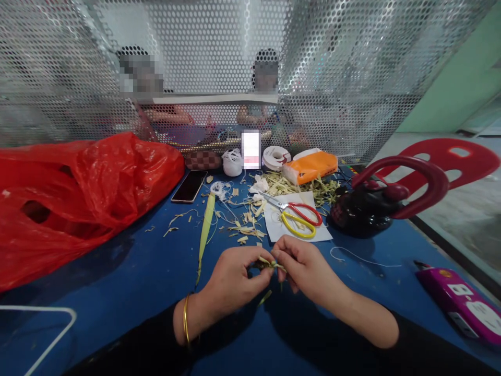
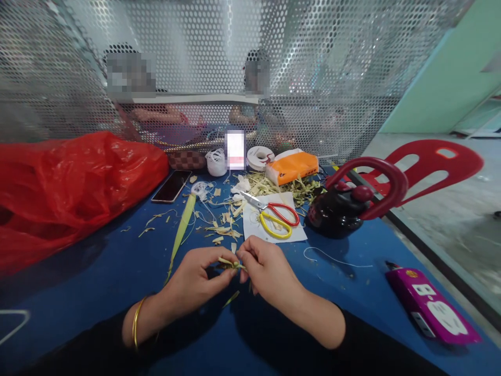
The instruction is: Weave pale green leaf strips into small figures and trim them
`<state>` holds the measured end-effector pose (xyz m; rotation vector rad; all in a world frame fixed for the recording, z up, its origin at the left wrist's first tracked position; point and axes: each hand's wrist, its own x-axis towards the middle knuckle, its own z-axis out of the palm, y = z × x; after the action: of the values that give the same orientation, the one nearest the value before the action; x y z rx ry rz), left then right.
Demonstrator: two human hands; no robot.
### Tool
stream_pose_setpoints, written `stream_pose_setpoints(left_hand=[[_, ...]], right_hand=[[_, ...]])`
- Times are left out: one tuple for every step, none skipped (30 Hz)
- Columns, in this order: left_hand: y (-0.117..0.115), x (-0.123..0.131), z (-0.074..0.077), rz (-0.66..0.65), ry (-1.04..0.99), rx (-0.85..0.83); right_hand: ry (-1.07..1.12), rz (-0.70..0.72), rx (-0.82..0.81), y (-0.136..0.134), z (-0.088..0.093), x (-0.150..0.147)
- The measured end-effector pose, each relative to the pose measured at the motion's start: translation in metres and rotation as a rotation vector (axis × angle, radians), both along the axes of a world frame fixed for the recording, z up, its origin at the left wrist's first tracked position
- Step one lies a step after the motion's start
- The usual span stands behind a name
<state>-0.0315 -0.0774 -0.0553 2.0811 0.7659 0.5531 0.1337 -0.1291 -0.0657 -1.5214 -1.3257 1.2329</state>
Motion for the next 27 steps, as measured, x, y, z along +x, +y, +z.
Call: stream_pose_setpoints(left_hand=[[0.001, -0.002, -0.001, -0.026, 0.034, 0.125], [0.001, -0.004, -0.003, -0.062, 0.059, 0.258], [0.002, -0.006, -0.004, -0.104, 0.076, 0.376], [0.003, -0.008, -0.005, -0.147, 0.087, 0.480], [0.003, -0.010, -0.006, -0.185, 0.099, 0.572], [0.004, -0.012, -0.007, -0.215, 0.108, 0.644], [0.004, -0.013, -0.007, -0.235, 0.117, 0.695], [0.005, -0.014, -0.008, -0.246, 0.124, 0.722], [0.006, -0.015, -0.008, -0.251, 0.123, 0.726], [0.007, -0.015, -0.008, -0.259, 0.121, 0.711], [0.008, -0.015, -0.008, -0.265, 0.117, 0.683], [0.009, -0.014, -0.007, -0.271, 0.117, 0.650], [0.009, -0.014, -0.007, -0.280, 0.117, 0.619], [0.010, -0.013, -0.006, -0.289, 0.113, 0.591], [0.009, -0.012, -0.005, -0.289, 0.101, 0.560], [0.009, -0.010, -0.004, -0.275, 0.080, 0.524], [0.008, -0.009, -0.003, -0.241, 0.047, 0.477], [0.007, -0.008, -0.002, -0.188, 0.007, 0.411], [0.006, -0.007, -0.002, -0.119, -0.034, 0.324], [0.005, -0.005, -0.002, -0.039, -0.077, 0.214], [0.005, -0.004, -0.002, 0.039, -0.120, 0.090], [0.004, -0.003, -0.002, 0.111, -0.164, -0.039], [0.004, -0.002, -0.002, 0.174, -0.208, -0.162], [0.004, -0.001, -0.003, 0.229, -0.254, -0.273], [0.004, 0.001, -0.003, 0.280, -0.298, -0.365], [0.005, 0.001, -0.004, 0.323, -0.335, -0.435], [0.006, 0.002, -0.004, 0.362, -0.360, -0.485]], right_hand=[[0.057, 0.003, -0.041, 0.001, -0.001, 0.000], [0.111, 0.008, -0.079, 0.002, -0.001, 0.000], [0.163, 0.016, -0.115, 0.003, -0.002, 0.000], [0.215, 0.026, -0.148, 0.004, -0.002, 0.000], [0.264, 0.037, -0.179, 0.004, -0.002, 0.000], [0.310, 0.048, -0.206, 0.005, -0.002, 0.001], [0.349, 0.058, -0.227, 0.006, -0.001, 0.002], [0.382, 0.066, -0.246, 0.006, -0.001, 0.002], [0.408, 0.072, -0.264, 0.006, 0.000, 0.003], [0.427, 0.078, -0.281, 0.006, 0.001, 0.004], [0.441, 0.085, -0.300, 0.006, 0.001, 0.005], [0.450, 0.092, -0.320, 0.006, 0.001, 0.005], [0.456, 0.101, -0.342, 0.006, 0.002, 0.006], [0.462, 0.111, -0.361, 0.006, 0.002, 0.007], [0.472, 0.121, -0.378, 0.006, 0.002, 0.007], [0.489, 0.129, -0.389, 0.006, 0.002, 0.008], [0.512, 0.134, -0.396, 0.007, 0.002, 0.008], [0.539, 0.132, -0.398, 0.008, 0.002, 0.008], [0.563, 0.123, -0.395, 0.008, 0.003, 0.008], [0.575, 0.107, -0.386, 0.009, 0.003, 0.008], [0.572, 0.088, -0.371, 0.010, 0.003, 0.007], [0.554, 0.073, -0.349, 0.010, 0.003, 0.006], [0.528, 0.065, -0.321, 0.010, 0.002, 0.005], [0.496, 0.062, -0.289, 0.010, 0.000, 0.003], [0.458, 0.060, -0.258, 0.009, -0.001, 0.001], [0.410, 0.060, -0.222, 0.008, -0.003, -0.001], [0.345, 0.063, -0.171, 0.006, -0.005, -0.002]])
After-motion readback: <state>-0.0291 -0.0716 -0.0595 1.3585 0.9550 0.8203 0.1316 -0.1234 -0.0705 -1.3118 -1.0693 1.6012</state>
